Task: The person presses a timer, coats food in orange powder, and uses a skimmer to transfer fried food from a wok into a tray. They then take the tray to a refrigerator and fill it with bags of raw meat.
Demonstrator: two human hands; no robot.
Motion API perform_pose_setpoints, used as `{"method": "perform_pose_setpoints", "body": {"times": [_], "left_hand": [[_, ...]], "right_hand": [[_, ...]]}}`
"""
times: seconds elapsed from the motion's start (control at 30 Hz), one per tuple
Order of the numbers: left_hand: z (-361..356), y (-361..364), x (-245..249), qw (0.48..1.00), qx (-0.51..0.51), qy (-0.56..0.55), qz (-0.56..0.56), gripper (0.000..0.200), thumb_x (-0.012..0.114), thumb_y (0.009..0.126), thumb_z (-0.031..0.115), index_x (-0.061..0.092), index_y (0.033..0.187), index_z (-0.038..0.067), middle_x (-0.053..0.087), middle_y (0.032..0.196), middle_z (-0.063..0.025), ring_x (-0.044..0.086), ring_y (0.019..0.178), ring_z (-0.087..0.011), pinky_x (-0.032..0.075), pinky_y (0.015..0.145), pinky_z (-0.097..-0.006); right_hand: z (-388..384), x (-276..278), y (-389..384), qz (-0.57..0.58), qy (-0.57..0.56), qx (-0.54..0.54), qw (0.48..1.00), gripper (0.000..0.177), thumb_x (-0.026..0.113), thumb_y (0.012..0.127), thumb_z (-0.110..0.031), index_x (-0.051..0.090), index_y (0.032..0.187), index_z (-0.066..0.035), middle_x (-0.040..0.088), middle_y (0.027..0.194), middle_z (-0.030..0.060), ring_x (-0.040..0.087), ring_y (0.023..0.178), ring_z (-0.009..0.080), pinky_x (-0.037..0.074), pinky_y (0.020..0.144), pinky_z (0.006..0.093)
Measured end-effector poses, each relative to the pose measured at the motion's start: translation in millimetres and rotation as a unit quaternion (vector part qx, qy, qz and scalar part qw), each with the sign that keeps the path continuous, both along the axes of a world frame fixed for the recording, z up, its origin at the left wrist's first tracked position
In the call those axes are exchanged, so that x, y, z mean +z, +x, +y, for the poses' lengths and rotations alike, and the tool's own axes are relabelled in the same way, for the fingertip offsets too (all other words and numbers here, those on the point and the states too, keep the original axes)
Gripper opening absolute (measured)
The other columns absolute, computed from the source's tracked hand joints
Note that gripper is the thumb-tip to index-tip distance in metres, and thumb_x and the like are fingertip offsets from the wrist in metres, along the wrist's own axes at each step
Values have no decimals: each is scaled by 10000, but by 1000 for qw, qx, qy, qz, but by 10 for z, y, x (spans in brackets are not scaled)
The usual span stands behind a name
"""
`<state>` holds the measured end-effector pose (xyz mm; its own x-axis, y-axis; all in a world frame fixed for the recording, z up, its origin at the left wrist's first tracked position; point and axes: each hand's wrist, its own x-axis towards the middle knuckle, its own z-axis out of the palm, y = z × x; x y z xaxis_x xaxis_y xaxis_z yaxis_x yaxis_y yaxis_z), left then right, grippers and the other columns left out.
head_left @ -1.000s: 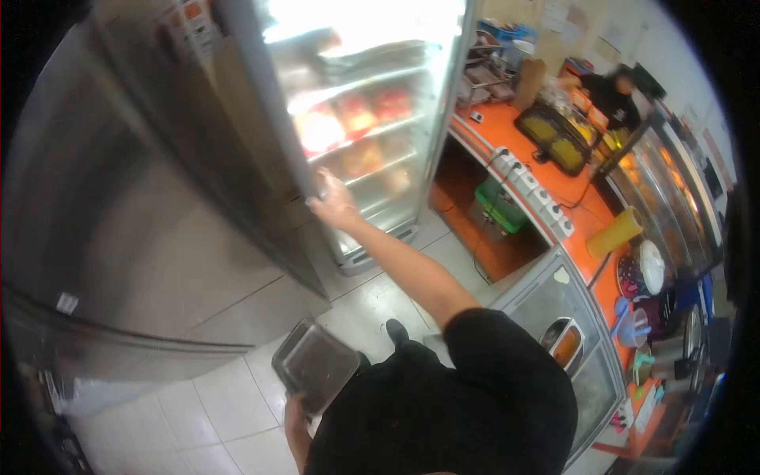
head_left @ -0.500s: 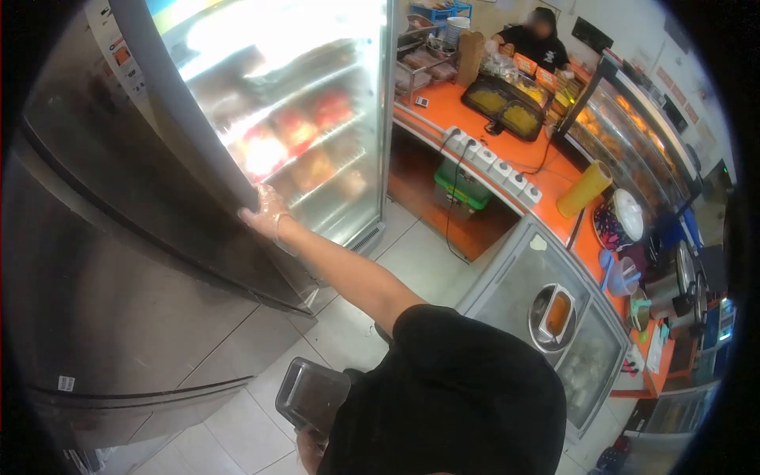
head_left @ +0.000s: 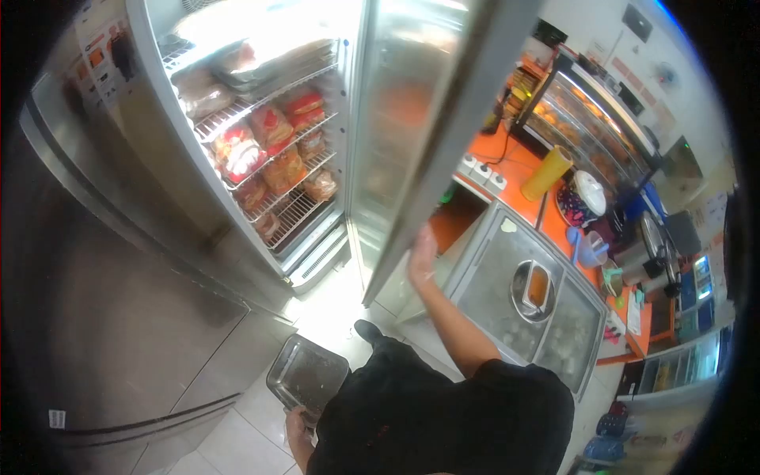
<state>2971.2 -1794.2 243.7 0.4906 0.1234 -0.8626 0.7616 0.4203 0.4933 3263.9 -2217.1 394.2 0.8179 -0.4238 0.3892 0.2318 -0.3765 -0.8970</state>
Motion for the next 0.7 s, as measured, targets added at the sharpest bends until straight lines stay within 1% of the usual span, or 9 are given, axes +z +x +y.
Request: {"method": "perform_pose_setpoints", "body": {"times": [0.03, 0.1, 0.17, 0.23, 0.37, 0.5, 0.57, 0.63, 0.7], "left_hand": [[37, 45, -54, 1000, -8, -2, -2, 441, 631, 798, 226, 498, 1189, 71, 599, 998, -145, 637, 808, -311, 527, 637, -441], [202, 145, -205, 996, -90, 14, -1, 456, 619, 806, 198, 486, 1222, 66, 595, 978, -148, 640, 816, -314, 528, 641, -454], [227, 208, -331, 996, -84, 0, -33, 483, 612, 808, 185, 465, 1251, 60, 587, 1014, -154, 638, 855, -315, 532, 670, -458], [278, 192, -343, 996, -68, -12, -60, 511, 606, 811, 171, 444, 1281, 55, 578, 1051, -160, 636, 894, -316, 536, 698, -462], [305, 458, -343, 991, -125, 5, -49, 612, 598, 807, 138, 358, 1363, 46, 501, 1224, -189, 537, 1139, -328, 483, 948, -466], [116, 447, -76, 982, -62, -51, -171, 689, 602, 813, 134, 310, 1432, 55, 493, 1240, -186, 539, 1132, -334, 486, 950, -471], [67, 493, -15, 986, -54, -47, -148, 679, 600, 817, 120, 304, 1425, 57, 488, 1243, -191, 550, 1121, -332, 514, 899, -466], [-65, 732, 175, 989, -52, -43, -133, 661, 600, 820, 111, 307, 1411, 55, 491, 1234, -189, 553, 1111, -329, 523, 877, -462], [-170, 805, 256, 991, -51, -40, -119, 644, 599, 823, 102, 309, 1396, 53, 494, 1226, -188, 556, 1102, -326, 531, 855, -458]], "right_hand": [[-263, 140, -2, -29, -44, -3, 999, 503, 331, 1096, -316, 467, 1406, 56, 542, 1377, 225, 468, 1344, 335, 328, 1150, 377], [-1041, -603, 283, -28, -231, -220, 947, 552, 285, 1100, -349, 460, 1421, 65, 540, 1388, 245, 464, 1345, 351, 317, 1158, 383], [-2155, -1136, 507, -56, -341, -209, 915, 630, 235, 1107, -382, 222, 1545, 71, 414, 1532, 207, 407, 1406, 303, 316, 1169, 388], [-2008, -561, 431, -34, -97, -137, 985, 648, 220, 1103, -422, 252, 1541, 55, 425, 1523, 200, 407, 1404, 299, 299, 1177, 373], [-2034, 136, 398, -49, 144, -92, 984, 695, 190, 1093, -501, 314, 1533, 23, 446, 1506, 185, 407, 1399, 291, 265, 1191, 344], [-2769, -294, 490, -46, 108, -8, 993, 657, 276, 1072, -541, 420, 1486, -51, 598, 1301, 129, 555, 1198, 232, 431, 1047, 373], [-2190, -49, 246, -52, 310, -82, 946, 625, 340, 1054, -549, 484, 1420, -64, 617, 1225, 135, 592, 1082, 221, 475, 953, 369], [-2154, -249, 106, -58, 339, -248, 906, 545, 411, 1040, -528, 570, 1299, -76, 646, 1035, 103, 599, 868, 188, 499, 766, 336], [-2199, -1131, -103, 118, 324, -166, 924, 481, 480, 1025, -498, 614, 1232, -86, 640, 892, 73, 568, 731, 165, 469, 641, 316]]}}
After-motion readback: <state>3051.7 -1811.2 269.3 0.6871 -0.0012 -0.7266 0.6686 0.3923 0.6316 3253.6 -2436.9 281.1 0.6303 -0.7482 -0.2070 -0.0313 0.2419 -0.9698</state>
